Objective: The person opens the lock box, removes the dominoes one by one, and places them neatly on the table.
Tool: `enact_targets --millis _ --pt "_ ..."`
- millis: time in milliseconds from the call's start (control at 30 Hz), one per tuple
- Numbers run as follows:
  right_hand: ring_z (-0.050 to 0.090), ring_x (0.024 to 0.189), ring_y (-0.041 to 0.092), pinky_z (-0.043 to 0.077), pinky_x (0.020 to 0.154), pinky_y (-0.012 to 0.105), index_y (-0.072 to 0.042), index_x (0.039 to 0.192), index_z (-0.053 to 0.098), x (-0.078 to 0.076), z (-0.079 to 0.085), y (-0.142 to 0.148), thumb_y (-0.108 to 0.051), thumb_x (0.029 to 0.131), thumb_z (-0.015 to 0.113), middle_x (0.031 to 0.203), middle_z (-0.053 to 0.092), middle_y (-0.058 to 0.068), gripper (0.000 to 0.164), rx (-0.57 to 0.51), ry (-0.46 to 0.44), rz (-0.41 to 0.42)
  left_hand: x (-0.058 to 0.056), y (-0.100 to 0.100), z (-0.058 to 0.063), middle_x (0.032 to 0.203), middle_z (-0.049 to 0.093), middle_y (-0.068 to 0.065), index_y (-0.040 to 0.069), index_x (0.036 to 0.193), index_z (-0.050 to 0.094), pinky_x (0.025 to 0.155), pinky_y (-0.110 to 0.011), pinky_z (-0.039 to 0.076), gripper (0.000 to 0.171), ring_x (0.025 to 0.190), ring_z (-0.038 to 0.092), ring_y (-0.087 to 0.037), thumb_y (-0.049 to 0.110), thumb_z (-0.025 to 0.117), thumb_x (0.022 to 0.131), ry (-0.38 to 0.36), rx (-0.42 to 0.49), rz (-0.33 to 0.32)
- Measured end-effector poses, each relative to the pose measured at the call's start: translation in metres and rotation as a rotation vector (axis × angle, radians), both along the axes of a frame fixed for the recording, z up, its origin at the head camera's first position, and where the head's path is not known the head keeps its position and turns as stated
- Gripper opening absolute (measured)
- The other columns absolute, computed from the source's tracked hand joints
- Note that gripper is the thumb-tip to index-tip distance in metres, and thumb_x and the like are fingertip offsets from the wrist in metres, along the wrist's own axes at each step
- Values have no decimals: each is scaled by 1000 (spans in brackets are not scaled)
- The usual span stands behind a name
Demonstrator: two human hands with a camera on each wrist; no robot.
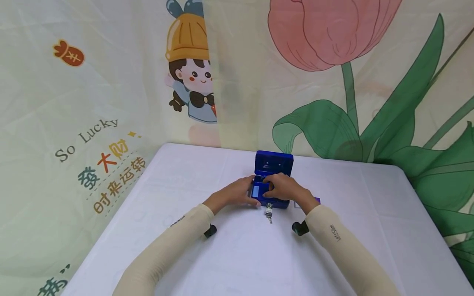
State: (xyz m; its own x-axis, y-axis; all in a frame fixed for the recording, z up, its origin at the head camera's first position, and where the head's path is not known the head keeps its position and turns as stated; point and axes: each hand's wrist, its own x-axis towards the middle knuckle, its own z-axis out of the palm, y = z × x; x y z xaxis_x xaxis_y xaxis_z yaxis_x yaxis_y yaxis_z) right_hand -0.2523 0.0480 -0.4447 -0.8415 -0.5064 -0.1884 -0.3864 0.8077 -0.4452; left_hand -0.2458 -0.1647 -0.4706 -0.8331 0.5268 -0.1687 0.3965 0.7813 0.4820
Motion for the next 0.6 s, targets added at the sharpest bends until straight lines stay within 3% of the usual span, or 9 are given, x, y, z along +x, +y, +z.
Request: enact_targets --millis 233,400,600 --pt "65 89 19 58 91 43 -10 134 63 -2 -9 -19 -34 87 80 103 73 6 56 31 10 5 1 -1 -1 160 36 -18 2 158 22 121 -45 32 111 147 36 -32 55 80 80 -13 8 5" --pt "64 96 22 56 96 46 -10 135 63 -2 -13 -27 -35 87 79 118 71 9 56 47 7 -5 2 -3 -2 159 38 -19 0 158 23 120 -44 33 110 146 39 -32 53 80 80 -6 17 -8" --pt "64 101 23 54 99 47 -11 134 63 -1 -13 -33 -35 87 79 124 70 8 55 55 -3 -11 2 -3 -2 157 39 -20 0 157 25 120 -43 34 110 145 40 -32 54 81 80 -1 15 -20"
